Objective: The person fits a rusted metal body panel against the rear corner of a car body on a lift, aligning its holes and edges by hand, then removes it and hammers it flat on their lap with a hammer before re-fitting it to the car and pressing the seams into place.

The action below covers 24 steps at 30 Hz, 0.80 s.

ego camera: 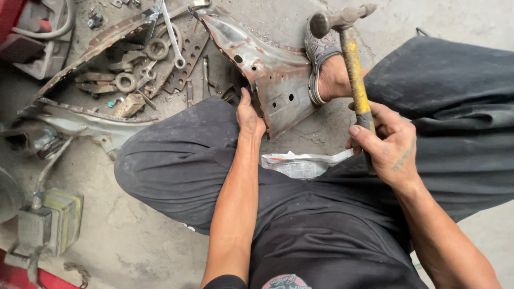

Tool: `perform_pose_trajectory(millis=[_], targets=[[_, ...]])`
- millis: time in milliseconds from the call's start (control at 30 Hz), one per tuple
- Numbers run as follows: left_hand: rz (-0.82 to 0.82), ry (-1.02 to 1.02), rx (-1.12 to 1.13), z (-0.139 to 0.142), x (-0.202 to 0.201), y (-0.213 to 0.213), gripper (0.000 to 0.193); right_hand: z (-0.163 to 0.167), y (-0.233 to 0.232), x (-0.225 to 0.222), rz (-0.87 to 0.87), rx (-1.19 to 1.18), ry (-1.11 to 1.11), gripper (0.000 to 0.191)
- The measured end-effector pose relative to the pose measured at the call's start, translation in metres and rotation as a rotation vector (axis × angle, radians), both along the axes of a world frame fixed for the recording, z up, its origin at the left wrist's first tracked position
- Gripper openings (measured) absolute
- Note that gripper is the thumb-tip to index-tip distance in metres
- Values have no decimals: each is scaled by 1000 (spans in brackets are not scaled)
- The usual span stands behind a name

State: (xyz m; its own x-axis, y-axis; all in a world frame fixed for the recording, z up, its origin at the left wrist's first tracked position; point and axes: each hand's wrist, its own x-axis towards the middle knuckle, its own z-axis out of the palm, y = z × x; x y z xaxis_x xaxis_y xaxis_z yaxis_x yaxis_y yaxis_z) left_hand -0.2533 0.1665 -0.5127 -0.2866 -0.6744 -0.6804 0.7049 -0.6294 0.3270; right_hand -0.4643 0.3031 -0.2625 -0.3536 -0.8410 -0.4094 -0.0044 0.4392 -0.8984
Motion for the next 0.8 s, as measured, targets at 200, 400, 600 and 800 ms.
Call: perform_pose_trajectory(millis=[200, 400, 600, 800], targets=[[-119, 77, 9, -11, -9, -17, 49, -28, -1, 7, -75, -92, -199, 37], [-33, 110, -36, -20, -20, -16, 49, -101, -15, 27, -117, 375, -191, 33], [-12, 97, -61, 4, -50, -9, 47, -118, -34, 52, 112, 189, 263, 45], [-53, 80, -228, 24, -76, -11, 41, -113, -63, 70, 71, -49, 139, 60]])
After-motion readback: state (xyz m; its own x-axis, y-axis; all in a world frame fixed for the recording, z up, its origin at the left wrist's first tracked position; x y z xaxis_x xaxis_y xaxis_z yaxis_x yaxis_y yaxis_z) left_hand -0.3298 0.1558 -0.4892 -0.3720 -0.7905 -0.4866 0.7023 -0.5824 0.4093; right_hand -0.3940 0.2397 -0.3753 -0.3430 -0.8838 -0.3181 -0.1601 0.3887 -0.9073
